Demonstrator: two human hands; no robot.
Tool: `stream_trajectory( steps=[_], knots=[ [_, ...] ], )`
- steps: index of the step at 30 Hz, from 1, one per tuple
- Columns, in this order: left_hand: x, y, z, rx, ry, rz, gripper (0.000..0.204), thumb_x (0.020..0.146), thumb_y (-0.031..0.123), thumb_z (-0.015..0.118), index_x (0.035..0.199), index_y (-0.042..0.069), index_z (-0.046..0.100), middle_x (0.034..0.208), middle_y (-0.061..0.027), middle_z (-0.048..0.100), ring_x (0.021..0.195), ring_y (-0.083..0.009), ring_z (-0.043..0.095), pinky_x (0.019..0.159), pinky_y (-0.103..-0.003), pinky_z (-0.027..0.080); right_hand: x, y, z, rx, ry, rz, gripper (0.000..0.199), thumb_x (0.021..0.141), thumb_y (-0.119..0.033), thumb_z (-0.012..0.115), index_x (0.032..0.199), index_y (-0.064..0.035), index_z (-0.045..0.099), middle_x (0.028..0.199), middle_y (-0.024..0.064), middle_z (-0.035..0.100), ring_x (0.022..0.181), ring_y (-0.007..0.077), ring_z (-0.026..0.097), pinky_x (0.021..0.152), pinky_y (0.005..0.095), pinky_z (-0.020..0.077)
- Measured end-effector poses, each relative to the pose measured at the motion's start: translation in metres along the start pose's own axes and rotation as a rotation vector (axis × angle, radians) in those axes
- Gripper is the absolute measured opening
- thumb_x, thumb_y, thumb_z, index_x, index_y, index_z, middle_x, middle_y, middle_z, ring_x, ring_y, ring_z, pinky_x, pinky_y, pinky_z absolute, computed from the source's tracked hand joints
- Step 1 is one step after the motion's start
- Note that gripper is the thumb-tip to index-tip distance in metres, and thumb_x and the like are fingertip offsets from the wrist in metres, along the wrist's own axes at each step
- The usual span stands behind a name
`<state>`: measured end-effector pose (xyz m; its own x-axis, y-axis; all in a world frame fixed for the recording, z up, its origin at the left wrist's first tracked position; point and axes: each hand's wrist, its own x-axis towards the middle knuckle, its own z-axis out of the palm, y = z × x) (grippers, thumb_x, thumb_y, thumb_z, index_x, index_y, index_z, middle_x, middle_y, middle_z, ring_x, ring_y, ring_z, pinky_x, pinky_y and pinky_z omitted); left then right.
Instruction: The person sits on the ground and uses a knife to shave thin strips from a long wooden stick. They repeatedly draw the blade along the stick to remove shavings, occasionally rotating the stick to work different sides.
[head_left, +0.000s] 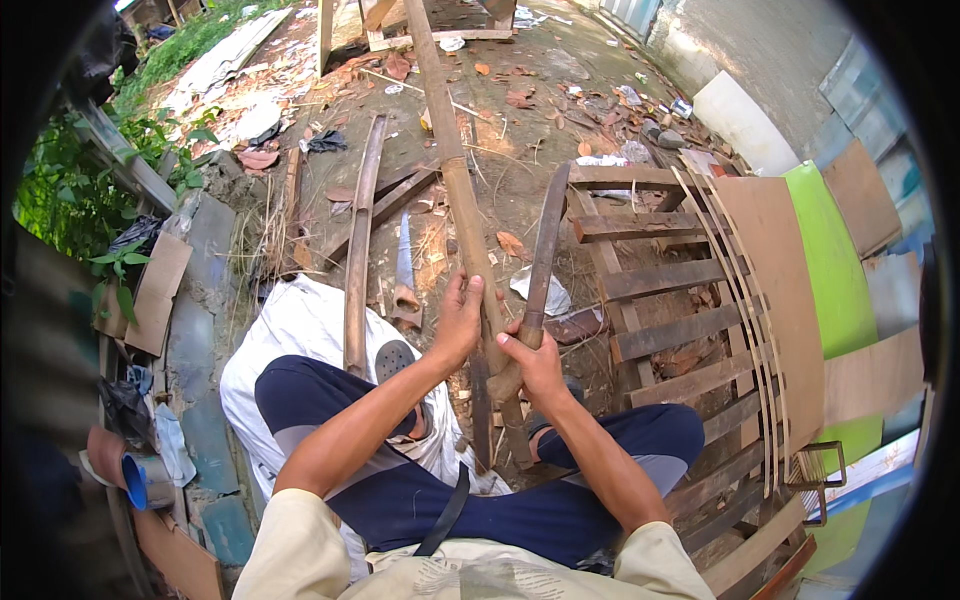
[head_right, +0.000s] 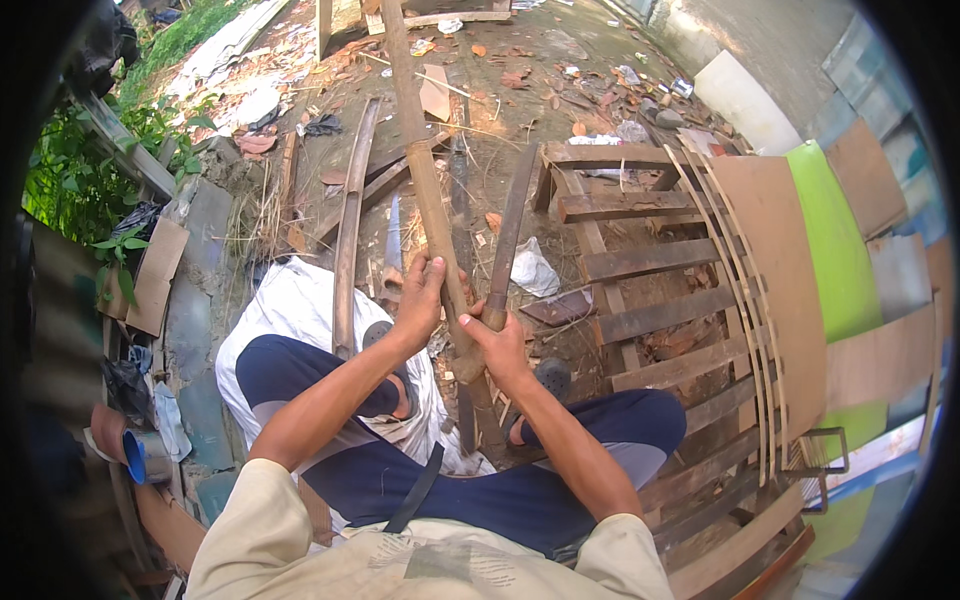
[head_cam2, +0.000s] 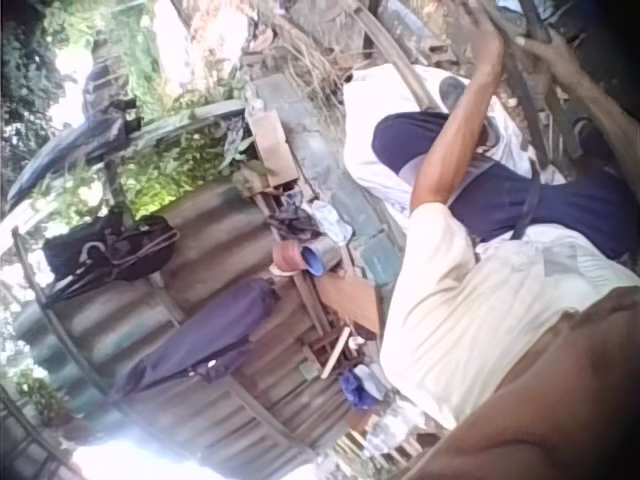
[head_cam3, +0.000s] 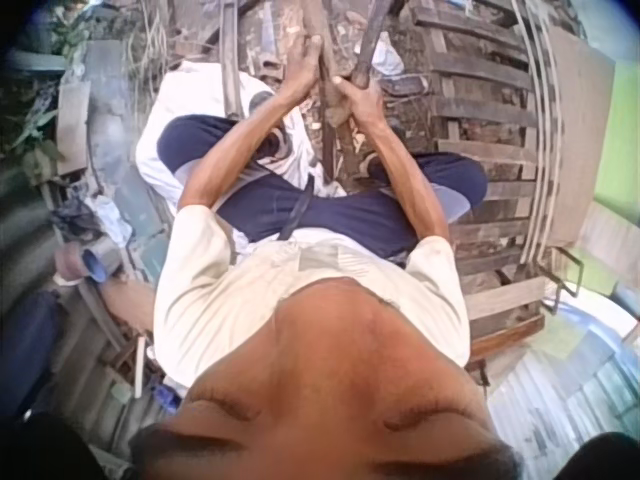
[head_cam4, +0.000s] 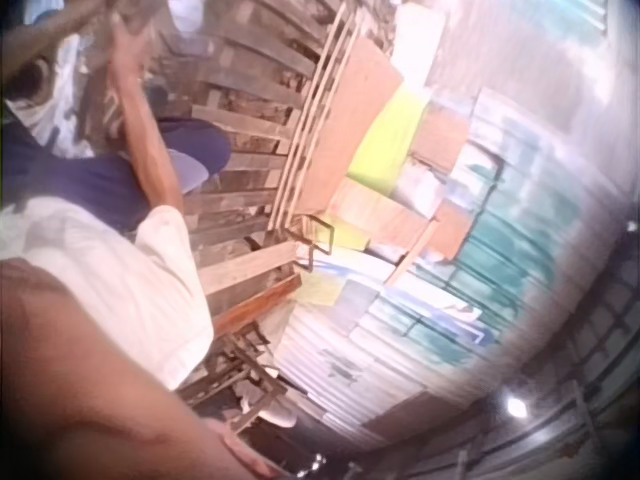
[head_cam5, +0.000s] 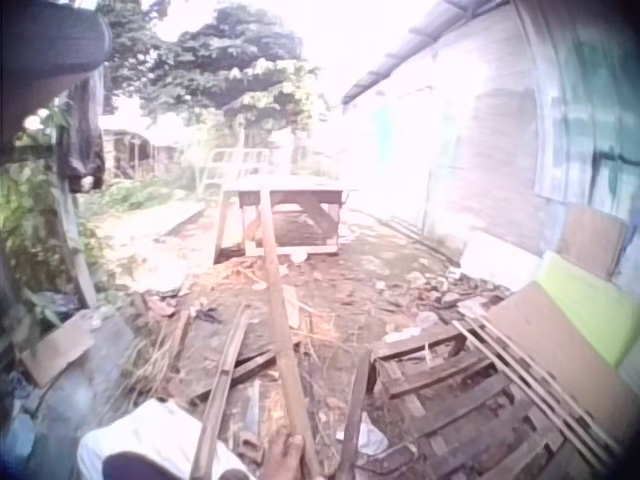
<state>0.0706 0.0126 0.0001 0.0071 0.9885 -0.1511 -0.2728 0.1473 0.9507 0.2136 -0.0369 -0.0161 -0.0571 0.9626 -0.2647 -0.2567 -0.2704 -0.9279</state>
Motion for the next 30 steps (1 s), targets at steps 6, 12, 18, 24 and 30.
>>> stream_trajectory(
  steps=[6,12,18,24,30],
  knots=[
    [0.024,0.034,-0.021,0.06,0.11,-0.05,0.035,0.106,0.036,0.038,0.121,0.005,0.045,0.092,-0.0077,0.059,0.065,-0.0119,0.059,0.052,-0.025,0.054,0.009,-0.03,-0.025,0.019,-0.068,0.01,0.021,0.09,-0.007,0.067,0.105,-0.003,0.053,0.115,0.0187,0.067,0.097,0.0231,0.069,0.067,0.0285,0.0561],
    [0.038,0.039,-0.059,-0.135,0.082,-0.353,0.04,0.107,0.036,0.037,0.114,0.0,0.052,0.091,-0.0049,0.058,0.055,-0.0073,0.052,0.044,-0.02,0.05,0.009,-0.043,-0.046,-0.697,0.055,-0.187,0.022,0.088,-0.017,0.073,0.091,-0.0023,0.056,0.07,0.0079,0.062,0.067,0.0158,0.063,0.057,0.0313,0.0482],
    [0.041,0.009,-0.072,-0.381,0.057,-0.676,0.036,0.106,0.034,0.04,0.113,0.002,0.056,0.082,-0.0044,0.06,0.054,-0.0046,0.057,0.042,-0.016,0.054,0.008,-0.026,-0.035,-0.831,0.051,-0.3,0.031,0.085,-0.025,0.076,0.094,-0.0015,0.059,0.074,0.0139,0.063,0.07,0.0302,0.062,0.066,0.0388,0.0475],
    [0.038,0.013,-0.057,-0.284,0.102,-0.644,0.031,0.106,0.029,0.041,0.11,0.002,0.056,0.067,0.0039,0.046,0.052,-0.0029,0.045,0.039,-0.015,0.042,0.007,-0.019,-0.03,-0.778,0.028,-0.276,0.034,0.084,-0.029,0.077,0.093,-0.0015,0.059,0.073,0.0139,0.063,0.065,0.0262,0.06,0.063,0.037,0.0469],
    [0.041,0.012,-0.052,-0.398,0.103,-0.686,0.031,0.106,0.032,0.041,0.111,0.003,0.051,0.063,0.0066,0.034,0.047,-0.0032,0.03,0.034,-0.017,0.026,-0.023,-0.049,-0.009,-0.854,-0.175,-0.448,0.032,0.083,-0.031,0.077,0.089,-0.0037,0.062,0.07,0.0152,0.063,0.065,0.0328,0.065,0.057,0.0388,0.0474]
  ],
)
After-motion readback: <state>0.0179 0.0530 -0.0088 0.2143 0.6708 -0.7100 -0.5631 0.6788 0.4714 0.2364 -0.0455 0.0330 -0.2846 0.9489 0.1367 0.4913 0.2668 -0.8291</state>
